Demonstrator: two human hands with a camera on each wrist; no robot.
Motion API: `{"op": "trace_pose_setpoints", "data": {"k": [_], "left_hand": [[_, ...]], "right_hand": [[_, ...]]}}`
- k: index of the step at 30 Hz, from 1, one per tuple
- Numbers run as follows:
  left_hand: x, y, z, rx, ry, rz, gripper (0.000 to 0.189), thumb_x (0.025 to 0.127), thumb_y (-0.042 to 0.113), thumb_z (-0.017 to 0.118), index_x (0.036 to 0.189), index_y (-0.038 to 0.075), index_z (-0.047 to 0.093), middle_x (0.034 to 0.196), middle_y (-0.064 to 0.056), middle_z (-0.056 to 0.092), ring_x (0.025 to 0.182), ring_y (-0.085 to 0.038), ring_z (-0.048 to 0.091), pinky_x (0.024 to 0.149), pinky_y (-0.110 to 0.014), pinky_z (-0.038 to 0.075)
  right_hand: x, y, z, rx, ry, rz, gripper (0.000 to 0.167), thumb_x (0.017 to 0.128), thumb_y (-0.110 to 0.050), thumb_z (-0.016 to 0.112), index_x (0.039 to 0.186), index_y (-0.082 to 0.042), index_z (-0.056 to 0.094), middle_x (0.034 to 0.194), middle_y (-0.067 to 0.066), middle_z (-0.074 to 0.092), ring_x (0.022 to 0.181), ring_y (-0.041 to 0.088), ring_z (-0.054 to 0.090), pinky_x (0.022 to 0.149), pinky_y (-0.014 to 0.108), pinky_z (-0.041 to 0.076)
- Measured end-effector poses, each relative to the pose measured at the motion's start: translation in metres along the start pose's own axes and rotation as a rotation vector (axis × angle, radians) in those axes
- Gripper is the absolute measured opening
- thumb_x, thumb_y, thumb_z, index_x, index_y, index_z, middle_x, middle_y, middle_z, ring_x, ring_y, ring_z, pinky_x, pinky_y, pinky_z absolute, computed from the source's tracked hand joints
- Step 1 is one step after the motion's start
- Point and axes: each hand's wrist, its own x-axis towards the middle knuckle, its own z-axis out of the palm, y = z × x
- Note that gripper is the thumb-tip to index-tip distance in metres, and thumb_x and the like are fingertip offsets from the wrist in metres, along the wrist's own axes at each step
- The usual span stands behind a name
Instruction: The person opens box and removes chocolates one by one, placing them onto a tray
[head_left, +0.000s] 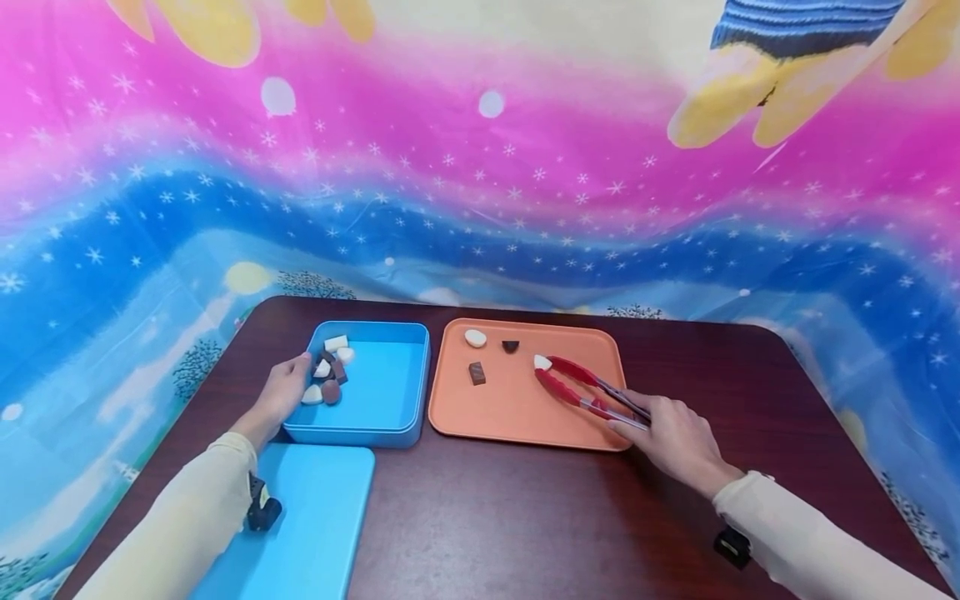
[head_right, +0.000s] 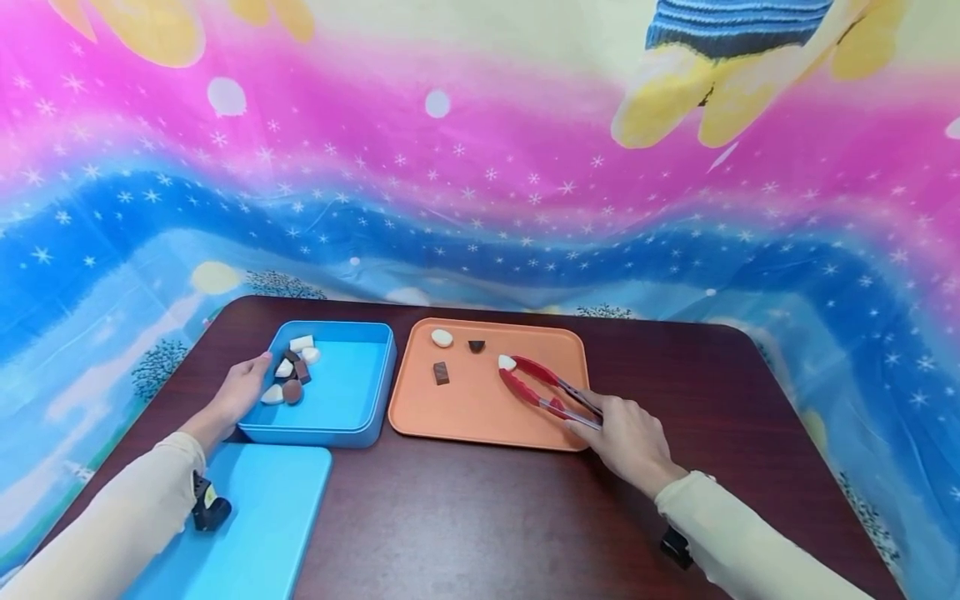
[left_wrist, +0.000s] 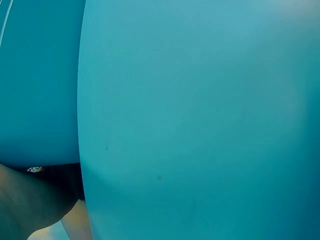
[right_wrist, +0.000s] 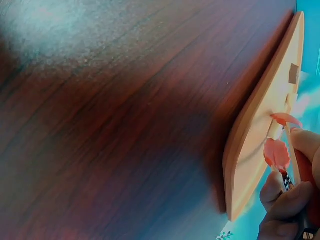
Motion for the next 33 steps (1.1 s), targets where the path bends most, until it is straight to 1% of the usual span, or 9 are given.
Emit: {"op": "trace_pose_setpoints", "data": {"k": [6, 11, 17, 25, 33], "left_hand": [[-0.0011, -0.0007, 0.0005, -0.002, 0.0, -0.015, 0.073, 0.108, 0.056, 0.013, 0.163, 0.009, 0.013, 0.167, -0.025, 0.02, 0.153, -0.049, 0.021, 0.12, -0.07, 0.024], [-0.0021, -0.0011, -0.0001, 0.005, 0.0, -0.014, 0.074, 0.107, 0.057, 0.012, 0.163, 0.008, 0.013, 0.167, -0.025, 0.018, 0.153, -0.049, 0.019, 0.12, -0.07, 0.023], [-0.0018, 0.001, 0.0008, 0.002, -0.003, -0.015, 0.072, 0.108, 0.056, 0.013, 0.163, 0.009, 0.012, 0.168, -0.025, 0.017, 0.154, -0.049, 0.018, 0.12, -0.07, 0.022], [0.0, 0.0009, 0.002, -0.003, 0.001, -0.02, 0.072, 0.108, 0.056, 0.013, 0.163, 0.01, 0.013, 0.167, -0.024, 0.02, 0.153, -0.048, 0.02, 0.12, -0.07, 0.023], [-0.0007, 0.0003, 0.0017, 0.001, 0.003, -0.019, 0.073, 0.107, 0.057, 0.013, 0.163, 0.01, 0.013, 0.168, -0.024, 0.019, 0.154, -0.049, 0.019, 0.12, -0.07, 0.023]], "right_hand": [[0.0007, 0.0015, 0.0022, 0.011, -0.028, 0.009, 0.069, 0.088, -0.047, 0.076, 0.143, -0.009, 0.058, 0.063, 0.0, 0.053, 0.055, 0.017, 0.04, 0.046, 0.03, 0.032], [0.0018, 0.0027, 0.0033, 0.024, -0.046, 0.019, 0.072, 0.087, -0.049, 0.076, 0.144, -0.007, 0.057, 0.064, 0.001, 0.055, 0.056, 0.017, 0.042, 0.046, 0.03, 0.034], [0.002, 0.0038, 0.0027, 0.037, -0.064, 0.032, 0.075, 0.087, -0.051, 0.075, 0.145, -0.006, 0.056, 0.069, 0.001, 0.058, 0.06, 0.018, 0.045, 0.049, 0.03, 0.037], [0.0006, 0.0025, 0.0016, 0.052, -0.077, 0.043, 0.078, 0.086, -0.052, 0.076, 0.146, -0.006, 0.055, 0.065, 0.002, 0.054, 0.058, 0.018, 0.044, 0.05, 0.03, 0.037], [-0.003, -0.0002, 0.0025, 0.091, -0.083, 0.063, 0.08, 0.085, -0.051, 0.078, 0.147, -0.007, 0.053, 0.064, 0.002, 0.051, 0.058, 0.018, 0.044, 0.051, 0.03, 0.036]]}}
